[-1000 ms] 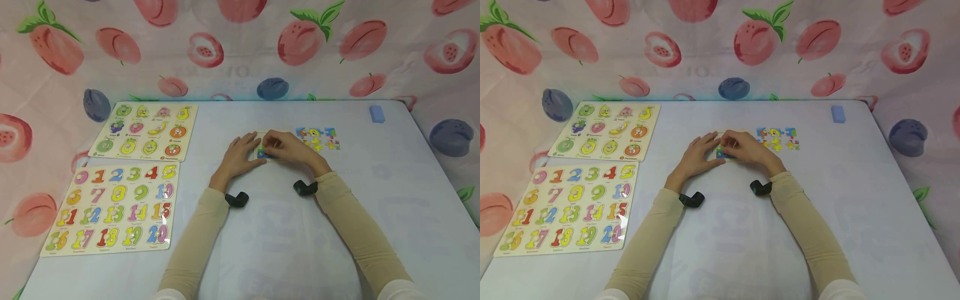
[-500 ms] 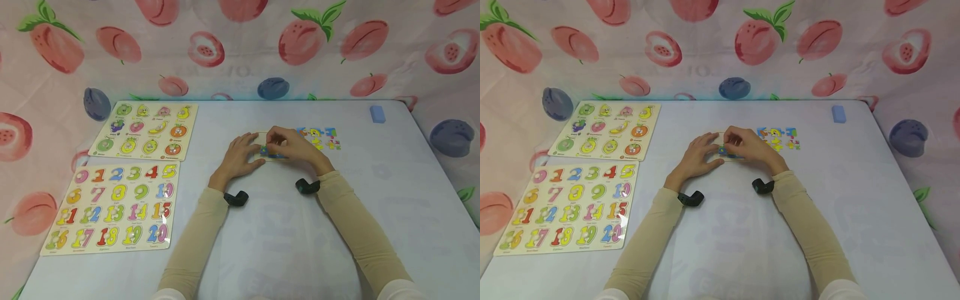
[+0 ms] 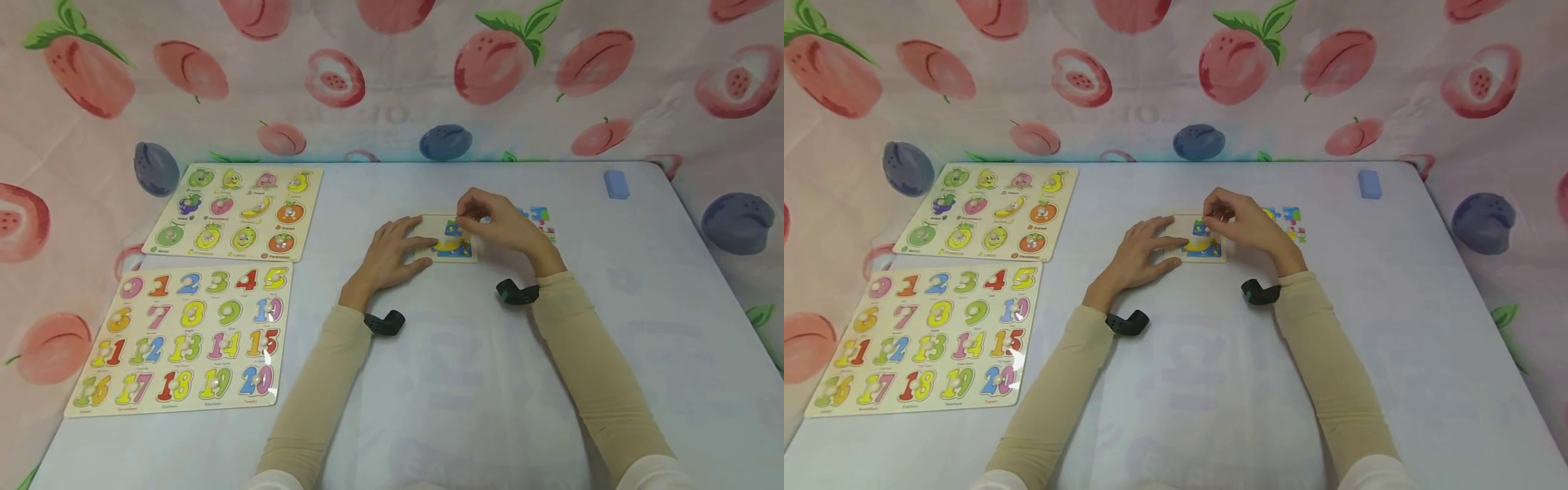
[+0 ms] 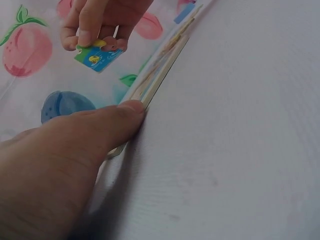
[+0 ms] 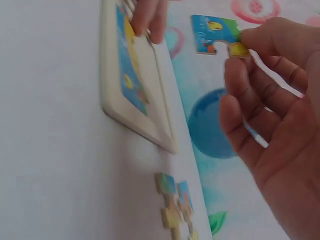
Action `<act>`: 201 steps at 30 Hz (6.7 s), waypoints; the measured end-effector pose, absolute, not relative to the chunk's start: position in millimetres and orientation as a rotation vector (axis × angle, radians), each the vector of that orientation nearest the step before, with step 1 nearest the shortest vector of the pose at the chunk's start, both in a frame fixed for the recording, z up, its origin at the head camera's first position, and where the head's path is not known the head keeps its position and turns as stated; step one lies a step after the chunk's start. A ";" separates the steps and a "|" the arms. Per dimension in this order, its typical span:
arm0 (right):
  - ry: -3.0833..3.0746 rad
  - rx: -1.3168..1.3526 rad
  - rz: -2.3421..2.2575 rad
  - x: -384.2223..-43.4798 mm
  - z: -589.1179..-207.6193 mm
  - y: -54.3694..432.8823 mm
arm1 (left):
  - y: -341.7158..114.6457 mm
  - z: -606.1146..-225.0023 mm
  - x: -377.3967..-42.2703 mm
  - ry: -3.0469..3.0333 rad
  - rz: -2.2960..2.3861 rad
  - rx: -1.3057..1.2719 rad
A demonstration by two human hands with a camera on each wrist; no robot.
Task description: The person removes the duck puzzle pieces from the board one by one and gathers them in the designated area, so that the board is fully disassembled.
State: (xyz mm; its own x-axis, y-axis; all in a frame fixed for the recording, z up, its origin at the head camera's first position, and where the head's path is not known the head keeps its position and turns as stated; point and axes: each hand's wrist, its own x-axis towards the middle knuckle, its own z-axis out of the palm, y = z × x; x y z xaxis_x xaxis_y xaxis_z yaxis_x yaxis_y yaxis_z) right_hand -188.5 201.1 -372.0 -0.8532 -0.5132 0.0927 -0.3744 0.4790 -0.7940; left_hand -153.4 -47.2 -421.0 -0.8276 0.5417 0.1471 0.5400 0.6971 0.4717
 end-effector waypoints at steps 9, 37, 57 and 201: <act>2.623 -0.663 -1.300 -189.9 -368.2 217.9 | -47.1 -421.2 -153.2 2.884 0.793 0.926; 2.595 -0.536 -1.202 -185.7 -353.8 242.3 | -48.5 -424.7 -154.5 2.883 0.800 0.946; 2.452 -0.533 -1.093 -193.7 -370.0 260.9 | -48.4 -423.8 -154.0 2.880 0.796 0.940; 2.473 -0.798 -0.848 -184.0 -379.1 190.5 | -47.9 -426.2 -156.5 2.883 0.827 0.837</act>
State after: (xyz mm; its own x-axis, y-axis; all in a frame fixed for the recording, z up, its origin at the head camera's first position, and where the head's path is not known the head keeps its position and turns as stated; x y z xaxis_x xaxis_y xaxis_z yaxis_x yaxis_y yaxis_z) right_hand -184.0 190.5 -379.1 -0.7543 -0.6299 -0.1854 -0.3836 0.6519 -0.6542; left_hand -156.5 -47.9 -426.2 -0.8552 0.5049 0.1168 0.4901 0.7145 0.4993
